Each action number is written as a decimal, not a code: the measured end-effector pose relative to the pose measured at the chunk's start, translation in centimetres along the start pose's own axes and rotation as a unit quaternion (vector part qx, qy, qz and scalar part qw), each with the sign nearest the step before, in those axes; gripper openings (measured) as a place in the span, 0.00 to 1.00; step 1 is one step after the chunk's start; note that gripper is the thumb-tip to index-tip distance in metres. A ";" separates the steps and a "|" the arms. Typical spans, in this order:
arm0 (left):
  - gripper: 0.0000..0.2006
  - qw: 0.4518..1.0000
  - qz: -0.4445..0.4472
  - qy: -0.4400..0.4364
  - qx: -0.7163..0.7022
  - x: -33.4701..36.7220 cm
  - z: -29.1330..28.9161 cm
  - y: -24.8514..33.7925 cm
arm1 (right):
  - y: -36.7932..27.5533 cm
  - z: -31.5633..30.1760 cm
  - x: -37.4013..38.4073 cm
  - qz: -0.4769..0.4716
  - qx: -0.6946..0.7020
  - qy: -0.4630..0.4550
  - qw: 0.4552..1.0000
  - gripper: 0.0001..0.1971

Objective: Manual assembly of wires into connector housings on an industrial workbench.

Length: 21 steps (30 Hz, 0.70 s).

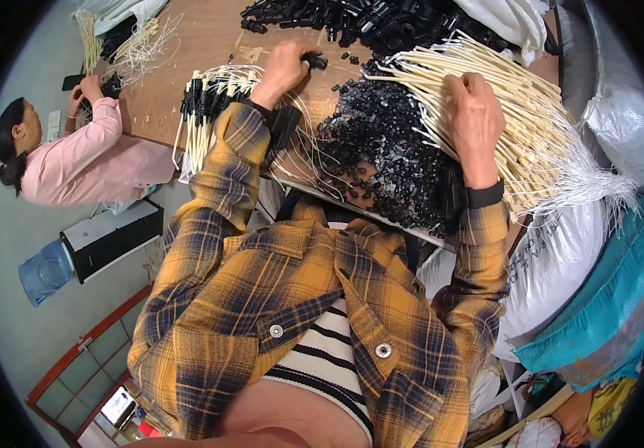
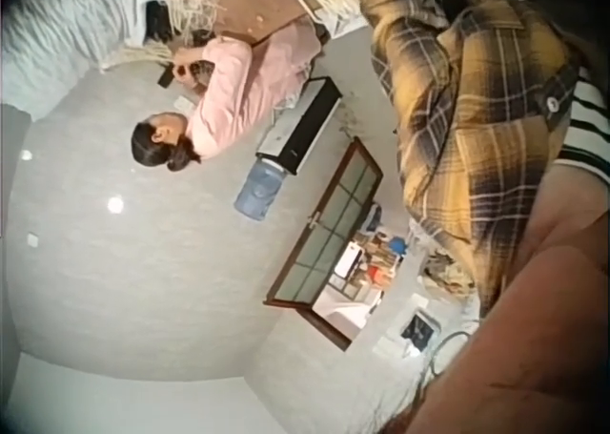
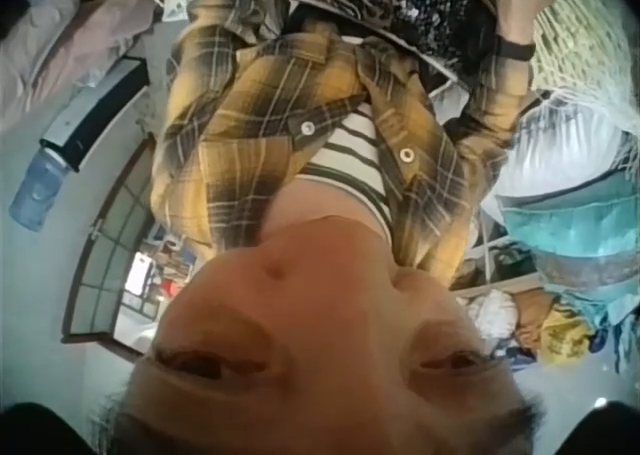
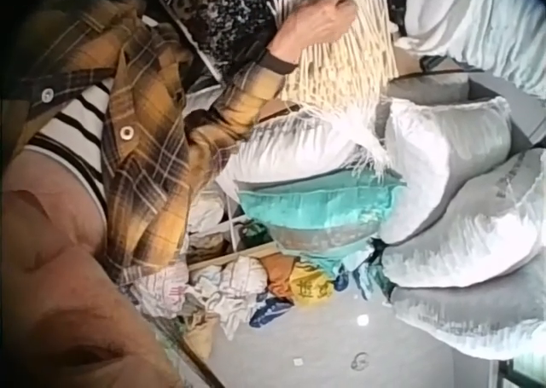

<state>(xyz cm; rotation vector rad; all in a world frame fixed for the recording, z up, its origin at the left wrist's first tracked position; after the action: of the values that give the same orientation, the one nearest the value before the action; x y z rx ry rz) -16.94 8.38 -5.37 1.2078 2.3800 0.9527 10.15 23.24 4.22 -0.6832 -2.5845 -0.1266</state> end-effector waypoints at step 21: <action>0.14 0.842 -0.168 -0.018 -0.513 -7.1 1.7 4.4 | -2.4 -1.2 -6.3 0.194 0.309 -0.171 0.915 0.08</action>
<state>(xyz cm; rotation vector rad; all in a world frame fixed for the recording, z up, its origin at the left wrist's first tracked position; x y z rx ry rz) -9.20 5.30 -3.75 0.3575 1.4970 1.6886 14.32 18.12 2.43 -1.0030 -2.5061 0.9722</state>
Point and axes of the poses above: each hand's wrist, its own x-axis towards the middle knuckle, its own z-axis out of the palm, y = z × x, the point moved 6 cm from there along x, towards the middle knuckle, and after that the axes turned 11 degrees about -x, right-handed, at the moved point
